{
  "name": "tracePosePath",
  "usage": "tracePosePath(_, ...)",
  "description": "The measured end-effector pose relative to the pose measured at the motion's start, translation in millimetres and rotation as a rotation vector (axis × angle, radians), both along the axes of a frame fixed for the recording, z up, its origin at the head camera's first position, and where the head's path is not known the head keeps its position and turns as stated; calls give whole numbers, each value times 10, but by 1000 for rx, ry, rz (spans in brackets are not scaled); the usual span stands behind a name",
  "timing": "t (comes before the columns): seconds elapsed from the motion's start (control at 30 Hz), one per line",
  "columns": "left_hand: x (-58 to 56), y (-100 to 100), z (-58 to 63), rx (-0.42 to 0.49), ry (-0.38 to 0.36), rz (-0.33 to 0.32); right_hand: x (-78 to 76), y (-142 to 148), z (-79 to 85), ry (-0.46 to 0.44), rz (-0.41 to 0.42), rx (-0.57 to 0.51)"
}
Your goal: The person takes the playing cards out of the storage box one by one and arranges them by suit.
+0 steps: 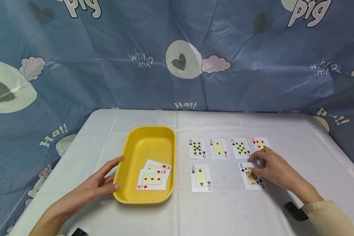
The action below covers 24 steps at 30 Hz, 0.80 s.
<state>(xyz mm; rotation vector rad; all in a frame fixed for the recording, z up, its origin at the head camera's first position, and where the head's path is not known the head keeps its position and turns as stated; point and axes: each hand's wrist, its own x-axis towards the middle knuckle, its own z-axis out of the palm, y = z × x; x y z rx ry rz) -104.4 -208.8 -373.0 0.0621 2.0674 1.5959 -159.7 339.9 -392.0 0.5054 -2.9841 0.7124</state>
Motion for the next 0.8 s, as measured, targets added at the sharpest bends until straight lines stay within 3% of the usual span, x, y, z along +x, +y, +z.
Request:
tracePosePath(0.1, -1, 6, 3, -7, -2, 5, 5, -57, 18, 120, 41, -58)
tracePosePath(0.2, 0, 7, 3, -4, -4, 8, -12, -181, 75, 165, 99, -145)
tracePosePath(0.47, 1, -4, -18, 20, 12, -15, -120, -697, 238, 67, 199, -323)
tracePosePath(0.8, 22, -11, -7, 39, 28, -26, -165, -1591, 274, 67, 490, -578)
